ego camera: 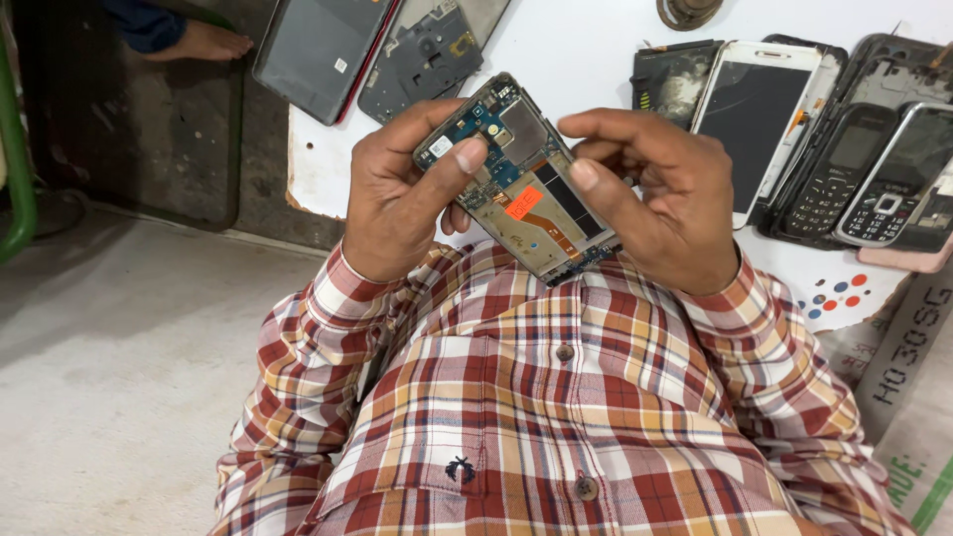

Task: The person holds a disassembled smartphone motherboard and uses a yellow-handled screwdriver to unscrew and remove a small component. They continue to manipulate the board and use the screwdriver on other areas of the circuit board.

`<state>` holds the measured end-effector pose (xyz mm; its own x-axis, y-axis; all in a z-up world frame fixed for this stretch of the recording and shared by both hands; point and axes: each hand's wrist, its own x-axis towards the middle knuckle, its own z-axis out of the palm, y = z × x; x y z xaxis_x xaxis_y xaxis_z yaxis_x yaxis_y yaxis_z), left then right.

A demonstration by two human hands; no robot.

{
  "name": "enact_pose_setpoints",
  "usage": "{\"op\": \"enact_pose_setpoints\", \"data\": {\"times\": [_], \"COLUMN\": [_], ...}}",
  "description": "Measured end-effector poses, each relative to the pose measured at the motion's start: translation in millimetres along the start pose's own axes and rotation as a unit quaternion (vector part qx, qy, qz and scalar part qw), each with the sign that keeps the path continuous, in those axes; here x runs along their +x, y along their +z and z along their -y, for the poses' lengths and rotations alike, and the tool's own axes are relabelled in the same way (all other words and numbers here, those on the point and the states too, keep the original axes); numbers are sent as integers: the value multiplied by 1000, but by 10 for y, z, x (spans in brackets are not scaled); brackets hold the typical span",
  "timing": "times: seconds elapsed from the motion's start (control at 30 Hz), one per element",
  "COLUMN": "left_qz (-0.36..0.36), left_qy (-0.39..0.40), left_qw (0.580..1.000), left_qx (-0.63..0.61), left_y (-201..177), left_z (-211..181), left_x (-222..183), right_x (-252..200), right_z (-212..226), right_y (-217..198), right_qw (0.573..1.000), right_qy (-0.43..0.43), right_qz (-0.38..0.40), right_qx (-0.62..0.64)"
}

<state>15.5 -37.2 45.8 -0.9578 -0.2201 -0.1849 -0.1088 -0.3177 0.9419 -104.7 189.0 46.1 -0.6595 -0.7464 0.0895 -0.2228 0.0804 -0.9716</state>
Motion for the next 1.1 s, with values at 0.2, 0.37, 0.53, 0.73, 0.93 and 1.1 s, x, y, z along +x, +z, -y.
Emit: {"op": "enact_pose_setpoints", "data": {"times": [0.2, 0.37, 0.53, 0.73, 0.93, 1.1], "left_qz": [-19, -54, -63, -52, -54, -42], "left_qy": [-2, 29, 45, 51, 39, 60], "left_qw": [1000, 998, 997, 997, 998, 997], "left_qx": [-12, -8, -4, -13, -13, -9], "left_y": [6, 24, 19, 4, -16, -22], "left_z": [21, 67, 111, 135, 150, 161], "left_x": [29, 76, 84, 80, 89, 91], "right_x": [98, 141, 143, 105, 109, 106], "right_z": [66, 48, -7, -22, -15, 7], "right_y": [50, 101, 148, 161, 170, 175], "right_qw": [998, 995, 992, 989, 989, 989], "right_qy": [3, 33, 37, 61, 63, 58], "right_qz": [6, 10, 14, 16, 16, 15], "right_qx": [64, 93, 116, 130, 135, 133]}}
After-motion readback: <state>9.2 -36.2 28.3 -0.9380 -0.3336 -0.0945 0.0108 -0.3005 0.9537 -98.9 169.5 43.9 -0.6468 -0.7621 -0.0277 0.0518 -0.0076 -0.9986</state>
